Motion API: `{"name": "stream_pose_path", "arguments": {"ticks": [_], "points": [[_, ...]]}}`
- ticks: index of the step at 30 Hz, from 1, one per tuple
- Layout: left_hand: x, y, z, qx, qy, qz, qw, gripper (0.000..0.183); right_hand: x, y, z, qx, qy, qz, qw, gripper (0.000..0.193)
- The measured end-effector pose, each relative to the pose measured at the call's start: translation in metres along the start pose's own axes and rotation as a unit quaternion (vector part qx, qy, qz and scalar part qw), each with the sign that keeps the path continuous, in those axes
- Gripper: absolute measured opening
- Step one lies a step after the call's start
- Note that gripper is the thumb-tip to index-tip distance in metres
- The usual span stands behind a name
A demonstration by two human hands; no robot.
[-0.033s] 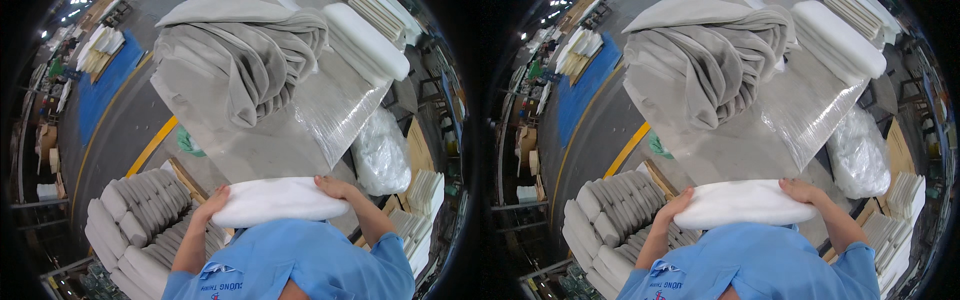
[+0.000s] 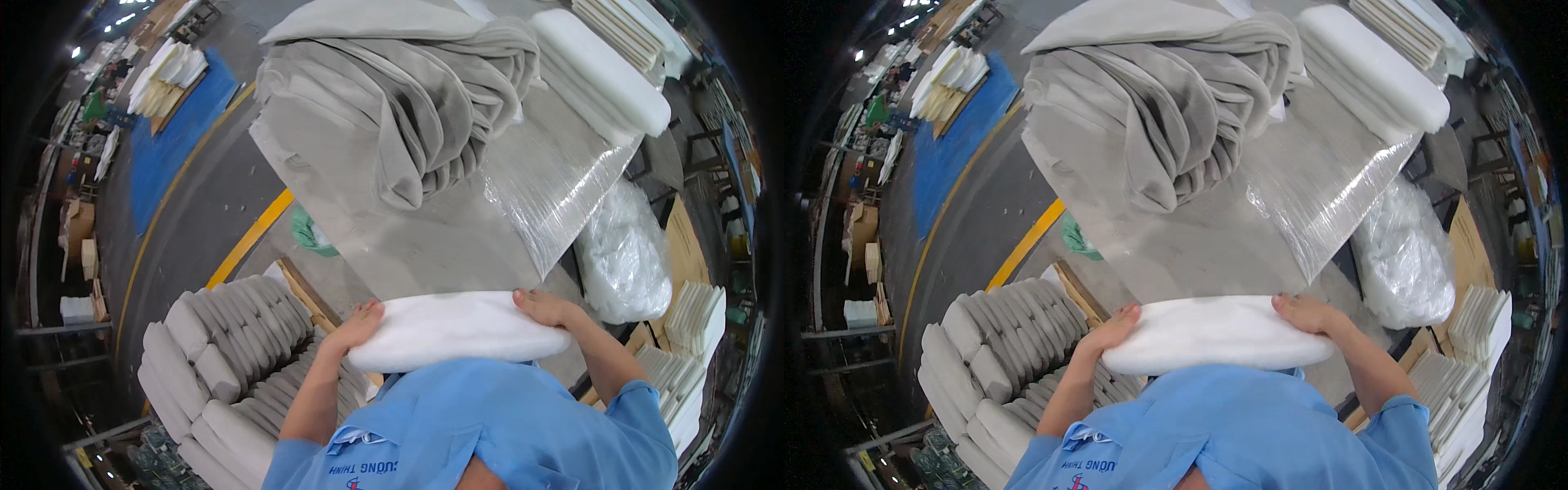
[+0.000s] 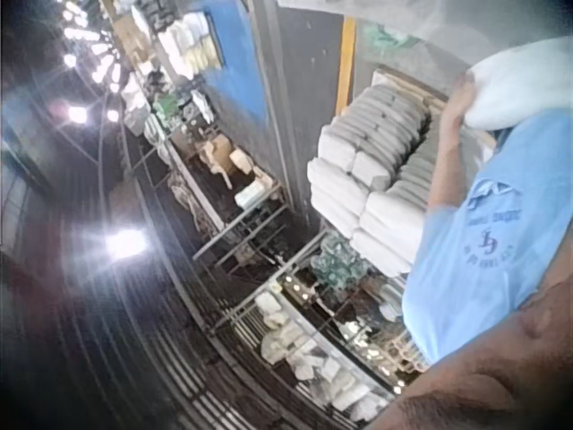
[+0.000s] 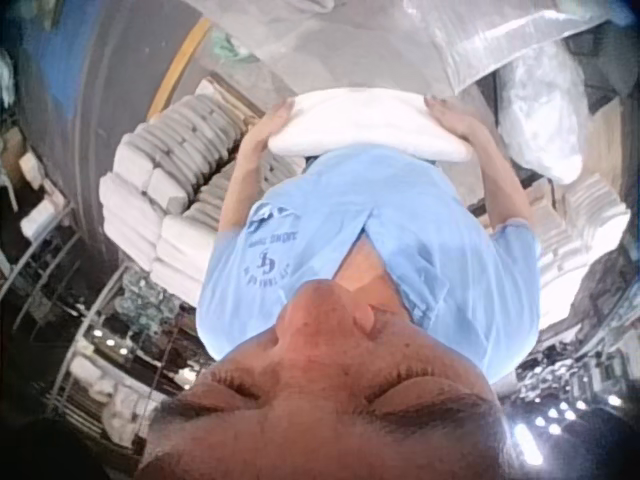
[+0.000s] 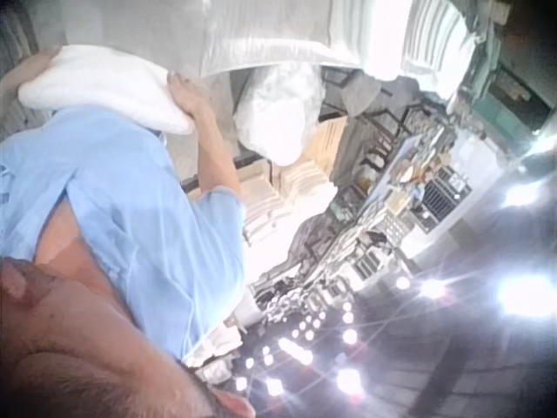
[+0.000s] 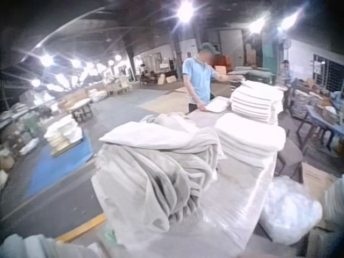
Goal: The person inserts white foam cushions into gray fabric covers at a work table in a factory. They repeatedly pick up a foam piece, pull open a cover, insert the foam, and adjust the cover to fit before stacking the finished cushion.
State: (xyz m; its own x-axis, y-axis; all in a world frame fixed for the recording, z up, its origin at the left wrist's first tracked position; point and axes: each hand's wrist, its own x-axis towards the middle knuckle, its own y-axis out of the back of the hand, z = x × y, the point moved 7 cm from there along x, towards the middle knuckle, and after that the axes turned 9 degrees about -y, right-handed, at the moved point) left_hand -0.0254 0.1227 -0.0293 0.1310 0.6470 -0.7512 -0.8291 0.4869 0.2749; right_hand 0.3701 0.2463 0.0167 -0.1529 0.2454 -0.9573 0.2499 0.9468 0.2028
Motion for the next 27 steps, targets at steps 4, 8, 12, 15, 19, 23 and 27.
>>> {"name": "stream_pose_path", "arguments": {"ticks": [4, 8, 12, 15, 19, 23, 27], "points": [[0.006, 0.008, 0.026, 0.059, -0.013, -0.058, 0.996, 0.087, 0.004, 0.001, 0.013, 0.128, 0.004, -0.054, 0.99, 0.082], [-0.032, 0.055, 0.039, -0.129, -0.081, 0.039, 0.988, 0.08, -0.003, 0.026, 0.055, 0.272, 0.108, 0.034, 0.956, 0.077], [-0.095, 0.04, 0.086, 0.217, -0.229, -0.017, 0.949, 0.077, -0.04, 0.014, 0.081, 0.369, 0.04, 0.068, 0.926, 0.07], [-0.098, -0.006, 0.114, 0.363, -0.256, 0.048, 0.895, 0.072, -0.028, -0.02, 0.07, 0.474, 0.15, -0.031, 0.867, 0.062], [-0.088, 0.004, 0.13, 0.287, -0.272, 0.101, 0.913, 0.056, -0.022, -0.011, 0.068, 0.45, 0.119, -0.006, 0.885, 0.058], [-0.103, 0.022, 0.146, 0.299, -0.266, 0.12, 0.909, 0.05, -0.041, 0.006, 0.057, 0.401, 0.088, 0.008, 0.912, 0.058], [-0.073, 0.016, 0.123, 0.295, -0.297, 0.127, 0.899, 0.053, -0.042, 0.058, 0.044, 0.011, 0.122, 0.204, 0.971, 0.057]]}}
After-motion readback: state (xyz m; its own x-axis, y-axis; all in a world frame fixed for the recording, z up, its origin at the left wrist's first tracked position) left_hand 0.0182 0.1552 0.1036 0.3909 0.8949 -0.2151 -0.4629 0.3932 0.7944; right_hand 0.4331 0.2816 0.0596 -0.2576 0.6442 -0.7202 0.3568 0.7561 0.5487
